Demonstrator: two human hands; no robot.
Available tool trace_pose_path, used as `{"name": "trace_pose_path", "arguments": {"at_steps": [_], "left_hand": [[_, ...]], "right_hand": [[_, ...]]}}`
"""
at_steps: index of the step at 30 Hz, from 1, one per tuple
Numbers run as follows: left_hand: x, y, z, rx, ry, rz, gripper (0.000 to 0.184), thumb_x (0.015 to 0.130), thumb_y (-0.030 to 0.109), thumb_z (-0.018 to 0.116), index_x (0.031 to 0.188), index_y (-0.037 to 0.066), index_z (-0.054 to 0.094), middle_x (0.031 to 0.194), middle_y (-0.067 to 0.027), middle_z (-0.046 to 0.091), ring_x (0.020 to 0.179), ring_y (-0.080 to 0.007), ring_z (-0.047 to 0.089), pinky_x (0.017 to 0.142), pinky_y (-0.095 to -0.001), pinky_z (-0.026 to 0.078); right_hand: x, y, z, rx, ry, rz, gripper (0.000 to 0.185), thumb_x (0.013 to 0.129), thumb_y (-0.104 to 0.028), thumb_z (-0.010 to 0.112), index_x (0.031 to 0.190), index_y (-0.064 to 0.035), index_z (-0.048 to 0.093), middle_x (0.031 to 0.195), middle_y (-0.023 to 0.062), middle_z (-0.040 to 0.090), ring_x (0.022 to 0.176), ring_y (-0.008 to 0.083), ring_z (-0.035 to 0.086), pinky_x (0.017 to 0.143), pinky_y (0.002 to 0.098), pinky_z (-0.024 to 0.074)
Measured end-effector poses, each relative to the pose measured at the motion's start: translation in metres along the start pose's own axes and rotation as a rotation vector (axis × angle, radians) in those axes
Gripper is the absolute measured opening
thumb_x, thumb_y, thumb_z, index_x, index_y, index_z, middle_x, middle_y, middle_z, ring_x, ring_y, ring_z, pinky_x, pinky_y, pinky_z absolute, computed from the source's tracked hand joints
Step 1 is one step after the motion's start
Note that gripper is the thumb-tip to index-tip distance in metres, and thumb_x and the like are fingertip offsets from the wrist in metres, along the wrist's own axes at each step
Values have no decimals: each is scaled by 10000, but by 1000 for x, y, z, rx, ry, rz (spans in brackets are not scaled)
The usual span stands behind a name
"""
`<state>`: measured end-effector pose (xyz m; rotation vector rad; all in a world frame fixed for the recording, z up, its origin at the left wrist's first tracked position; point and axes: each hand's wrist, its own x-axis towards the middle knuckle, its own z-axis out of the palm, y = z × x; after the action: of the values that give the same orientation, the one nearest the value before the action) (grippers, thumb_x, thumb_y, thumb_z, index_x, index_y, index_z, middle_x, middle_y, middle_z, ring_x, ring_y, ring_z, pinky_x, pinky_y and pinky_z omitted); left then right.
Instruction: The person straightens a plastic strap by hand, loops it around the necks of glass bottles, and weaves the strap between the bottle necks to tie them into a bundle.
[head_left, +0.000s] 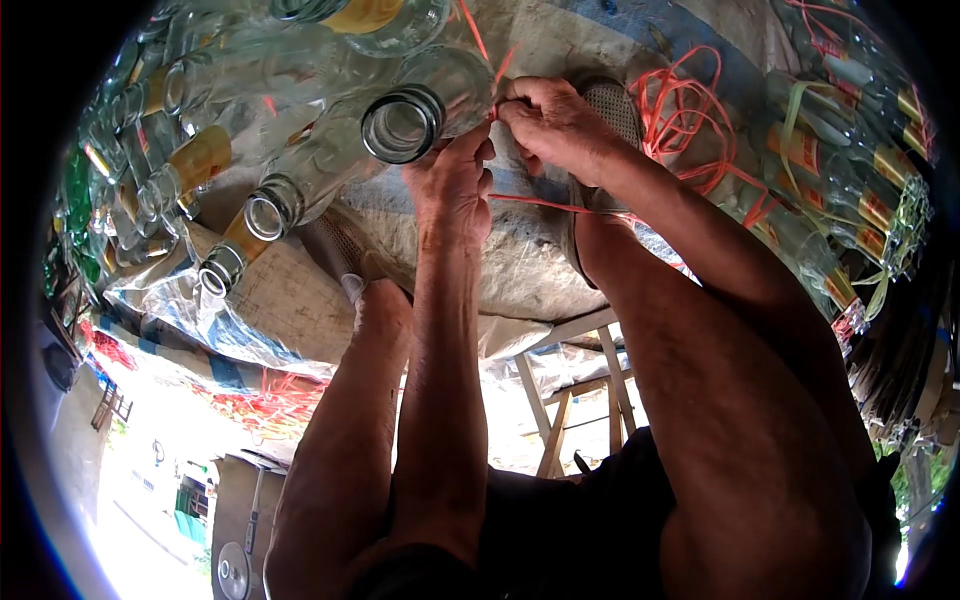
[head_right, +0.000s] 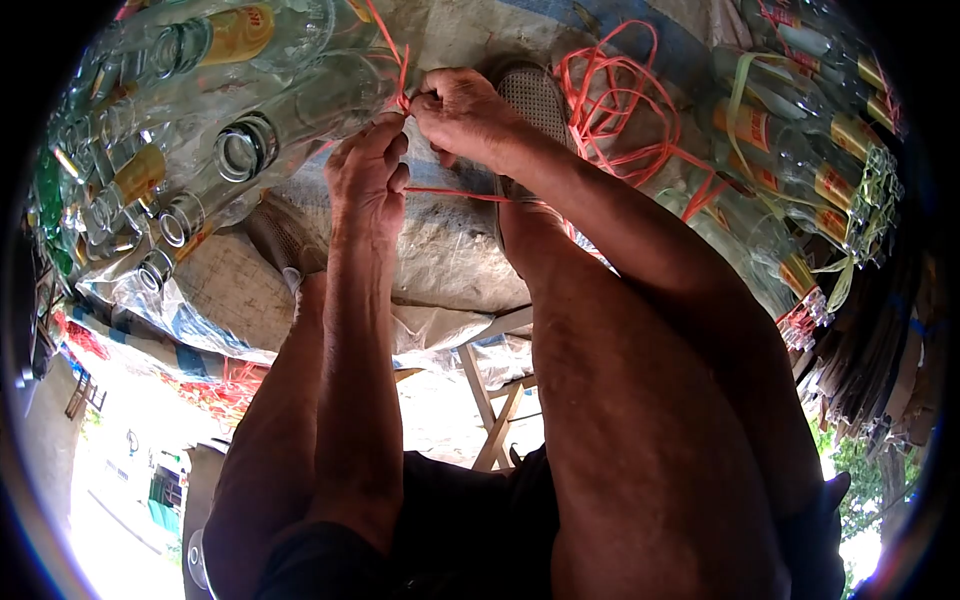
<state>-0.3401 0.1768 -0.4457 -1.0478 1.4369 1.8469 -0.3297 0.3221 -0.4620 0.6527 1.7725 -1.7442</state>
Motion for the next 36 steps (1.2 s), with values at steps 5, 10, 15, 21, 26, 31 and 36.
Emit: {"name": "trace_pose_path", "arguments": {"at_steps": [5,10,15,21,26,31,36], "left_hand": [[1,-2,-4,-52,-7,-6,44,878,57,762,892,66,721,711,24,584,558,-50,465,459,-244,254],[-1,0,0,-91,20,-18,68,883,59,752,846,91,705,701,43,576,544,-44,442,462,-241,245],[11,-1,-9,-116,-5,-76,258,839,-17,766,779,133,564,670,27,562,516,-61,474,416,-243,249],[7,1,-11,-109,-39,-71,250,860,34,765,754,167,582,662,75,498,518,-40,396,443,-247,217],[-1,7,-7,-62,-36,-47,238,882,98,772,744,187,599,664,106,455,517,-27,321,468,-248,193],[3,4,-15,-93,-75,-51,210,882,117,788,770,180,622,674,98,482,508,-28,333,465,-244,204],[3,3,-16,-48,-53,-61,122,895,135,787,832,147,683,678,90,517,507,-25,360,461,-238,231]], "right_hand": [[1,1,4,6,56,-7,242,1017,-164,540,1003,45,661,655,63,615,535,133,594,482,310,493],[5,4,7,50,101,-17,233,1012,-153,539,988,44,661,678,74,630,542,142,608,477,317,510],[10,4,9,53,158,-51,242,1013,-151,527,976,45,665,681,79,634,522,160,623,474,317,510],[10,-4,6,29,157,-34,258,1003,-163,535,940,50,669,665,92,618,497,183,625,475,337,517],[15,-3,4,65,143,-47,270,1000,-192,551,940,43,671,669,85,602,512,174,619,495,336,527],[12,-1,-7,239,28,36,255,965,-244,639,969,5,697,744,38,586,649,138,613,561,349,575],[7,-3,-16,307,-54,45,292,954,-261,687,1055,11,704,804,53,622,696,140,647,626,354,619]]}}
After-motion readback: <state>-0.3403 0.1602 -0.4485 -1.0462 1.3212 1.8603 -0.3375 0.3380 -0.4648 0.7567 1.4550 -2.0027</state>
